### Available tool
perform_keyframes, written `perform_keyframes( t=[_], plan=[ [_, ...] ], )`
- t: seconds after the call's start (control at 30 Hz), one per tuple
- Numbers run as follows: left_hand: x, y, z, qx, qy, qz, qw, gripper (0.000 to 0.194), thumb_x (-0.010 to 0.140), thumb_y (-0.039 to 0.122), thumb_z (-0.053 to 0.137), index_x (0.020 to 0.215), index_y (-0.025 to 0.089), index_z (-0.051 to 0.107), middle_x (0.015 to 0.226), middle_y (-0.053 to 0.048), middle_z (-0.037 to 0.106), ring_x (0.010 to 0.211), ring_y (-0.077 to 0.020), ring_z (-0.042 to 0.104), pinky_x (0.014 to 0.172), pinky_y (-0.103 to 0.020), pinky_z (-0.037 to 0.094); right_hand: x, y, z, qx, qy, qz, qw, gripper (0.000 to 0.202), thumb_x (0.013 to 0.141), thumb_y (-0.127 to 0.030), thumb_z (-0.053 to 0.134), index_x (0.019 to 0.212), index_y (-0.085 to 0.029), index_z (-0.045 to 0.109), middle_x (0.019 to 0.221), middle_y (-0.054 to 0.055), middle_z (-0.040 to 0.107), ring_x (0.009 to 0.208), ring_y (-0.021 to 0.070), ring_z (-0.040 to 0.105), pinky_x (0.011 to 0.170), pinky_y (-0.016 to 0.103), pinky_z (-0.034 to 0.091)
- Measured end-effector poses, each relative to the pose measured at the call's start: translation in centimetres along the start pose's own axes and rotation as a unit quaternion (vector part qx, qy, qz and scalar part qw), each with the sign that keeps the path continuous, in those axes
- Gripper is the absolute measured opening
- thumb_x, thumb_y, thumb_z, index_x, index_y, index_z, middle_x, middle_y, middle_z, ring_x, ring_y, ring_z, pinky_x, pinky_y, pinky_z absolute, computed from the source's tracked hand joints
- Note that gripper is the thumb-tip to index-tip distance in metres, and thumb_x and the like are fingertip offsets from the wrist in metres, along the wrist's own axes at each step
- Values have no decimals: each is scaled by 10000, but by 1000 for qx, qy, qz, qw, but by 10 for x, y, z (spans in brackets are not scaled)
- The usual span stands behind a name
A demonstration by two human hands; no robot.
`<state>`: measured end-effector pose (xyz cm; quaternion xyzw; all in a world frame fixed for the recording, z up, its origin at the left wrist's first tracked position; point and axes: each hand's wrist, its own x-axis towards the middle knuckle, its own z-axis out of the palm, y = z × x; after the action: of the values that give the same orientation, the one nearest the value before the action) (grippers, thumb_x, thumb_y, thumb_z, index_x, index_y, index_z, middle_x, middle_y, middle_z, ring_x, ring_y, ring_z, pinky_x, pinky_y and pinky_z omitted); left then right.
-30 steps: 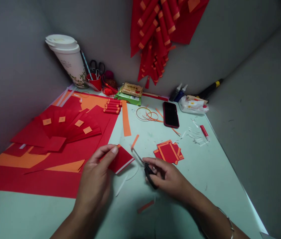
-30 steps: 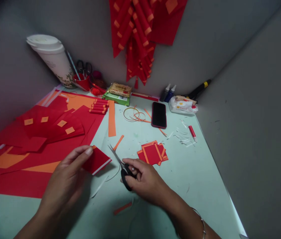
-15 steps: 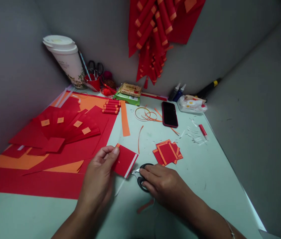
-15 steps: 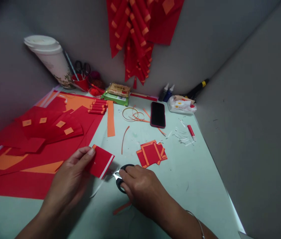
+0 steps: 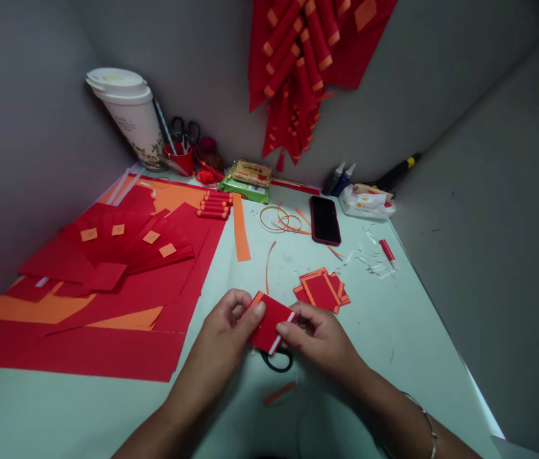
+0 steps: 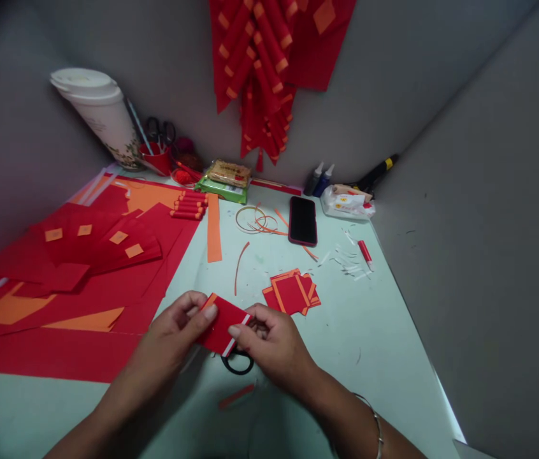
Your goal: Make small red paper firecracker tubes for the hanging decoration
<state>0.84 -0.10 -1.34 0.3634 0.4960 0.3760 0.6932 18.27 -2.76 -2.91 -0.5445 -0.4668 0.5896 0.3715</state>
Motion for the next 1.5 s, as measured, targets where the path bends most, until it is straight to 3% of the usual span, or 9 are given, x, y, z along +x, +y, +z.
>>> perform_keyframes(
  t=[0.17,0.3,0.5,0.7,0.93,1.1,1.2,1.33,1.5],
  plan=[
    [1,2,2,51,-68,-15,996,202,769,276,710,929,205,611,834,-15,710,762,-179,645,762,-305,489,1,-6,-4,35,68,-3,997,280,806,-424,691,717,-192,561,605,-21,606,571,120,568,580,244,466],
    [1,5,2,106,-53,5,993,231,727,206,666,957,201,640,777,-3,676,738,-179,598,718,-290,462,2,-6,-11,2,131,-45,990,284,850,-431,644,725,-201,533,634,-26,574,593,120,535,554,231,437],
    [-3,4,4,113,-89,-7,990,296,764,242,683,1059,207,681,1004,-71,749,903,-234,666,848,-354,502,-2,0,-8,-94,83,-104,987,178,890,-334,590,777,-195,591,698,-11,570,614,127,493,566,255,399],
    [-4,5,6,128,-55,5,990,178,785,291,692,941,231,755,885,-78,778,847,-261,703,777,-360,526,-5,-3,-4,-92,82,-118,985,163,871,-320,600,762,-199,607,696,-16,556,611,128,494,562,254,404],
    [-4,3,4,79,-81,-6,994,242,756,194,674,982,225,758,898,-70,771,807,-239,696,784,-349,520,-2,0,-8,-78,92,-104,987,159,865,-336,609,779,-202,620,701,-6,586,624,138,529,581,257,433],
    [-3,7,6,66,-111,-10,992,450,689,81,618,1098,244,712,935,-46,753,868,-225,683,814,-338,507,-1,3,-10,-36,101,-85,991,173,881,-368,610,832,-203,627,751,2,617,671,148,568,611,256,470],
    [-2,9,3,71,-52,6,996,458,643,59,602,1055,227,708,919,-40,743,843,-209,673,796,-321,503,1,3,-13,-31,139,-85,986,189,907,-388,585,860,-209,625,818,13,655,769,170,618,683,267,511],
    [-1,10,-3,61,84,49,993,203,732,213,685,933,204,716,875,-42,742,838,-189,679,809,-294,504,3,3,-19,-65,155,-101,981,219,939,-383,539,964,-212,673,930,39,688,874,194,641,775,301,529],
    [-3,15,-2,47,98,20,994,251,741,357,758,943,211,724,905,-67,777,786,-193,706,751,-289,523,1,2,-19,-95,90,-116,985,229,920,-349,569,1041,-223,717,963,56,682,904,200,631,780,324,521]
  ],
)
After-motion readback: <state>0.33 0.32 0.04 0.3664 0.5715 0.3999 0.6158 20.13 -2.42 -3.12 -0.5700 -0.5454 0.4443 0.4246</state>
